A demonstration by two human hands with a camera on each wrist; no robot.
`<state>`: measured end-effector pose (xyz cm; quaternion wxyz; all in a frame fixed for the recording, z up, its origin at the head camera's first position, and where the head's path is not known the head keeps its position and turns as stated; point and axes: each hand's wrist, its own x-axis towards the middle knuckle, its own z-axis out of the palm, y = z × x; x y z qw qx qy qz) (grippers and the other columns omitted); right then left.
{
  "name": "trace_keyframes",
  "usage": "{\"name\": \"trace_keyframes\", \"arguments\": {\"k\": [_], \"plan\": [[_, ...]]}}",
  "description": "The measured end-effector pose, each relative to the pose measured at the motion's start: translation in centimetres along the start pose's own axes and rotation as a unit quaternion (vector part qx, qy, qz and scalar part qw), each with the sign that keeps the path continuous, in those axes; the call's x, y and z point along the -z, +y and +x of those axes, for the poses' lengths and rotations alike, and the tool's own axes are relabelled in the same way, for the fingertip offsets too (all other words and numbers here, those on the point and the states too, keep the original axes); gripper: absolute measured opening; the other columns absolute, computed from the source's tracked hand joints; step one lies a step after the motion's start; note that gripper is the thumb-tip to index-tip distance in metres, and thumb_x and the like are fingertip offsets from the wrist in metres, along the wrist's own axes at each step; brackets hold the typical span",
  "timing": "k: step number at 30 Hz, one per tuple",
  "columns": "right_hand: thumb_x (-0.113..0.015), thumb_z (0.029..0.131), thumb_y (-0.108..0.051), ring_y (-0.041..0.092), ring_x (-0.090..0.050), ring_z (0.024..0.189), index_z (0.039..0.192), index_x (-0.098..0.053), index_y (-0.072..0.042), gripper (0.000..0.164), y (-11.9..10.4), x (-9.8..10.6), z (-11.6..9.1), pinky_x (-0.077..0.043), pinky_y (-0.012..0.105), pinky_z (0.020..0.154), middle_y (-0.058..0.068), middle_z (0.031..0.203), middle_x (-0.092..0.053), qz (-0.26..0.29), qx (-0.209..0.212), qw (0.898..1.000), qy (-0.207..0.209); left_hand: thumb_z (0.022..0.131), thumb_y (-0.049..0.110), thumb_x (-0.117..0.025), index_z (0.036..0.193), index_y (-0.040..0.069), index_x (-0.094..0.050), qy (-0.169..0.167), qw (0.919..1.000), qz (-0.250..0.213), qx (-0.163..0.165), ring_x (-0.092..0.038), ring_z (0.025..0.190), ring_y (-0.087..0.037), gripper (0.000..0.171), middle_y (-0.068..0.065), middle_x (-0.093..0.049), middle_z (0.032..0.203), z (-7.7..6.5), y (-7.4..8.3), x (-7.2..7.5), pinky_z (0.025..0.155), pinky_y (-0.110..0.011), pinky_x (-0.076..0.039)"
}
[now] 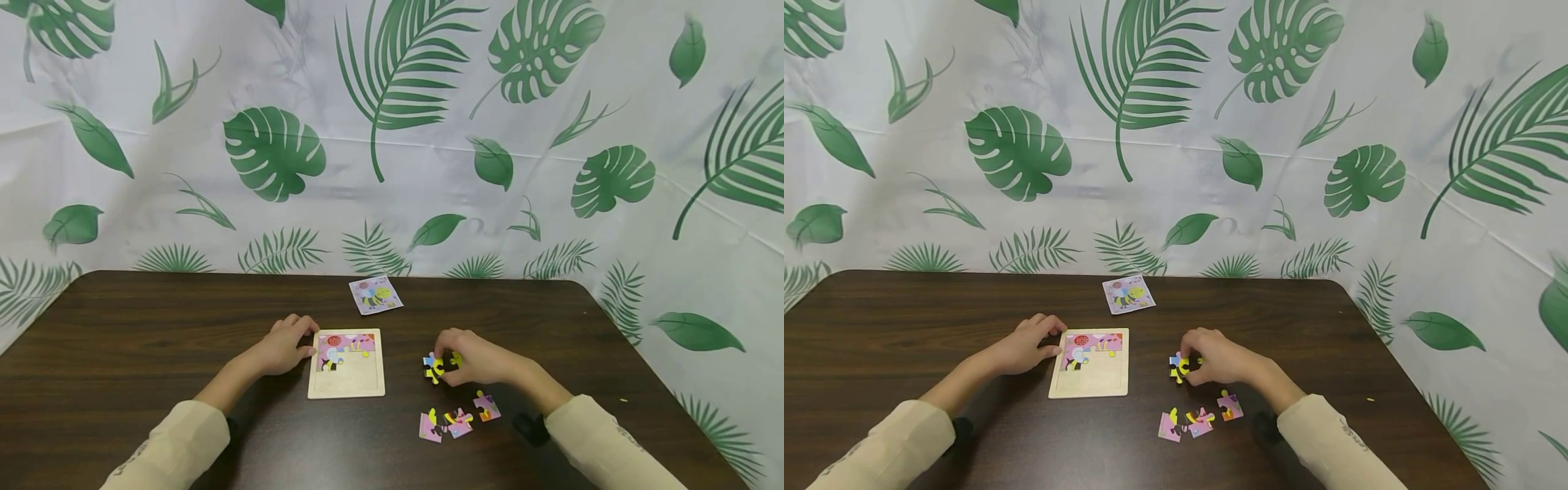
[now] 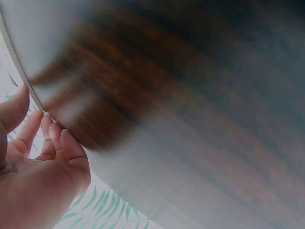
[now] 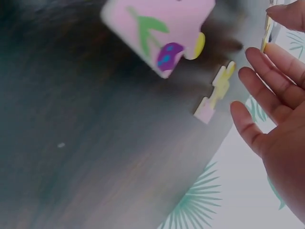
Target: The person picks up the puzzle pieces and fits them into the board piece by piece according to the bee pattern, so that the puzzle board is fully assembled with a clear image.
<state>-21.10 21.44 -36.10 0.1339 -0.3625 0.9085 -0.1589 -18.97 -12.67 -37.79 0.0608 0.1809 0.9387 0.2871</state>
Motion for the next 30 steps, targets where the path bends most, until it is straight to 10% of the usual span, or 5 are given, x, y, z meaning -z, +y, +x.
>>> {"name": "trace_keyframes", "arguments": {"k": [30], "plan": [[-0.070, 0.077, -0.017, 0.014, -0.048, 0.087, 0.099, -0.059, -0.009, 0.025, -4.9, 0.0, 6.3, -0.042, 0.031, 0.082, -0.002, 0.095, -0.055, 0.010, 0.016, 1.000, -0.010, 0.087, 0.008, -0.060, 0.109, 0.003, -0.050, -0.007, 1.0000, 0.000, 0.003, -0.042, 0.101, -0.036, 0.024, -0.014, -0.047, 0.104, 0.3, -0.2, 0.2, 0.085, -0.051, -0.035]]}}
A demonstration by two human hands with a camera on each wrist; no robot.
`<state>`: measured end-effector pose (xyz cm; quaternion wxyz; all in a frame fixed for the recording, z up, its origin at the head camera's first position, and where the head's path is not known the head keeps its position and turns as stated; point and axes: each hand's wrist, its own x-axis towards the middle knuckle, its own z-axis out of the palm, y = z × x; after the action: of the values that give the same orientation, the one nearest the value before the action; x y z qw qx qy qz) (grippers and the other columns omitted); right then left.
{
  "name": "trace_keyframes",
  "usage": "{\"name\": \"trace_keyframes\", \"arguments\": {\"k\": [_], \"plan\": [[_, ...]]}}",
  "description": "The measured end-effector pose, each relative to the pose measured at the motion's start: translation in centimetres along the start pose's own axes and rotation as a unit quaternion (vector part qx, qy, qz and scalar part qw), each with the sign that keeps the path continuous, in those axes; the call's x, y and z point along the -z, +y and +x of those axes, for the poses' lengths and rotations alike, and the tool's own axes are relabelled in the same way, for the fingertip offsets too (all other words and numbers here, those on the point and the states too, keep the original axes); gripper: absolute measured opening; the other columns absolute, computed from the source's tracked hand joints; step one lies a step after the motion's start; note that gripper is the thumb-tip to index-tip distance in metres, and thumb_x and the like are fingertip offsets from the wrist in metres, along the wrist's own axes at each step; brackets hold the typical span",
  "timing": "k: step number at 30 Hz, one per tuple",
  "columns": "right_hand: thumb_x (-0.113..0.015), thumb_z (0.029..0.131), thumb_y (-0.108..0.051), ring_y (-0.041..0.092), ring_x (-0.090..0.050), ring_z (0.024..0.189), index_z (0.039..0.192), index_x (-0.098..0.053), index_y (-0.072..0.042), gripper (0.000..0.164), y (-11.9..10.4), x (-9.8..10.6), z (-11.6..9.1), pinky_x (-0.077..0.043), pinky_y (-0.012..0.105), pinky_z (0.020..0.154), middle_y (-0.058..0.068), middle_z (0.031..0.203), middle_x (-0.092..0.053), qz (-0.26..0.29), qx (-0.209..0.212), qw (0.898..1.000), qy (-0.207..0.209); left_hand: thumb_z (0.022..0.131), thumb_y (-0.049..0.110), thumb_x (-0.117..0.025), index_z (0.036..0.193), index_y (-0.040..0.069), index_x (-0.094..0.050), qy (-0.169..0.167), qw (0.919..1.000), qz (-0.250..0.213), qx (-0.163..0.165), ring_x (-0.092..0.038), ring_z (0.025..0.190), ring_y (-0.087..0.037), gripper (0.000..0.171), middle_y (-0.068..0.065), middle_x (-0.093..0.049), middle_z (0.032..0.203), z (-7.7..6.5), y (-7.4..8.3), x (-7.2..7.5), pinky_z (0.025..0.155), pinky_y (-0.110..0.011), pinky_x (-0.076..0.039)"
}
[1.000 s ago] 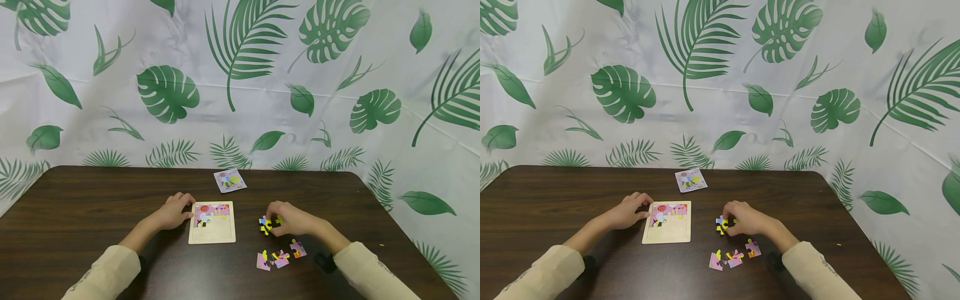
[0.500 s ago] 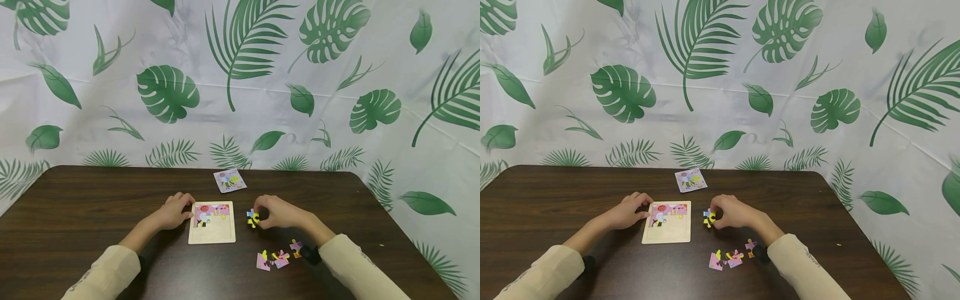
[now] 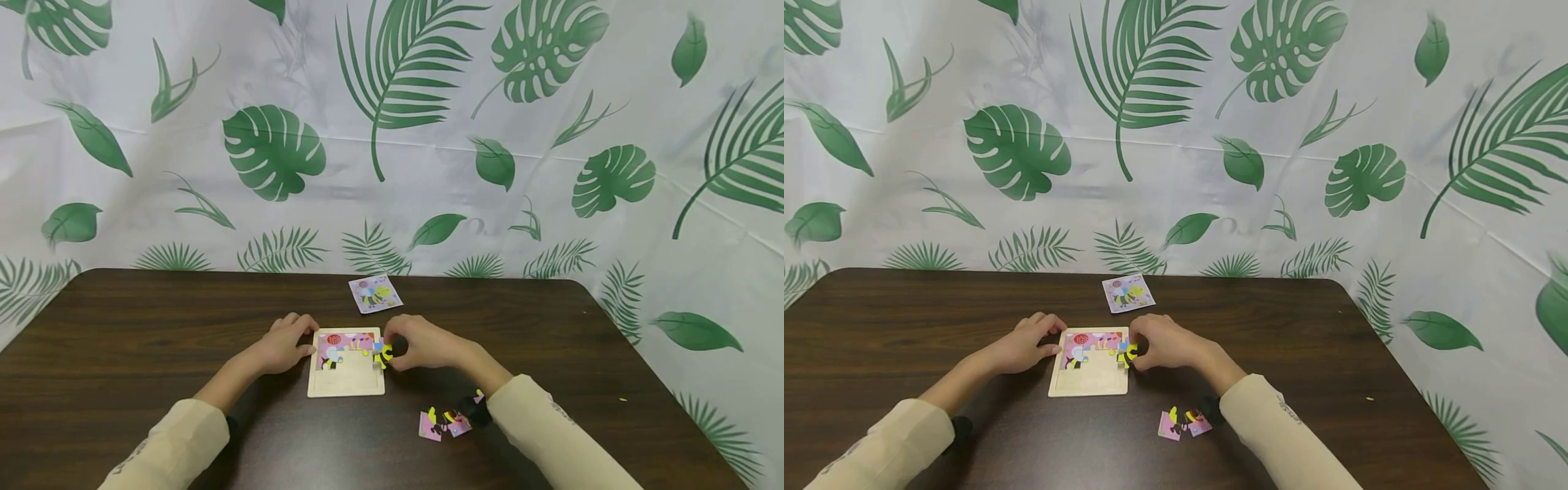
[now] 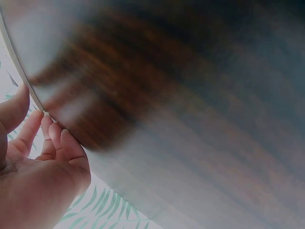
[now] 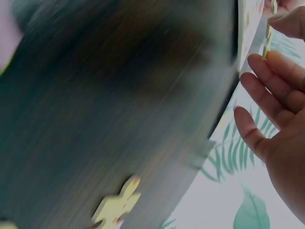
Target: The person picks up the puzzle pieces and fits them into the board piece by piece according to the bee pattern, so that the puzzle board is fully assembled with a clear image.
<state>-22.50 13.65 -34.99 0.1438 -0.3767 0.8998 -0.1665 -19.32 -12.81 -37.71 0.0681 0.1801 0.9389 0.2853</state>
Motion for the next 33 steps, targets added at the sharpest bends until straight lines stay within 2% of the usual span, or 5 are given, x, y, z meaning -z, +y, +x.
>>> {"name": "trace_keyframes", "arguments": {"k": [13, 19, 33], "plan": [[-0.072, 0.076, -0.017, 0.014, -0.049, 0.084, 0.095, -0.059, -0.008, 0.024, -2.3, -0.8, 2.3, -0.041, 0.026, 0.076, -0.001, 0.090, -0.055, -0.020, 0.029, 0.999, 0.002, 0.088, 0.009, -0.060, 0.109, 0.003, -0.050, 0.000, 1.0000, 0.003, -0.001, -0.042, 0.101, -0.035, 0.024, -0.013, -0.048, 0.104, 0.2, -0.2, 0.1, 0.086, -0.051, -0.035], [-0.073, 0.074, -0.018, 0.011, -0.045, 0.079, 0.092, -0.059, -0.009, 0.024, -2.7, -1.4, 3.1, -0.033, 0.027, 0.074, -0.002, 0.085, -0.053, -0.049, 0.049, 0.997, 0.016, 0.088, 0.009, -0.060, 0.109, 0.003, -0.050, 0.001, 1.0000, 0.004, -0.003, -0.042, 0.101, -0.036, 0.024, -0.014, -0.048, 0.105, 0.2, -0.2, 0.0, 0.086, -0.052, -0.035], [-0.073, 0.073, -0.019, 0.008, -0.044, 0.079, 0.086, -0.061, -0.012, 0.019, -3.3, -2.1, 4.3, -0.030, 0.024, 0.069, -0.007, 0.083, -0.047, -0.078, 0.043, 0.996, 0.009, 0.087, 0.008, -0.060, 0.108, 0.003, -0.051, 0.002, 1.0000, 0.000, -0.001, -0.043, 0.101, -0.035, 0.024, -0.014, -0.048, 0.104, 0.1, -0.1, 0.1, 0.086, -0.052, -0.035]]}}
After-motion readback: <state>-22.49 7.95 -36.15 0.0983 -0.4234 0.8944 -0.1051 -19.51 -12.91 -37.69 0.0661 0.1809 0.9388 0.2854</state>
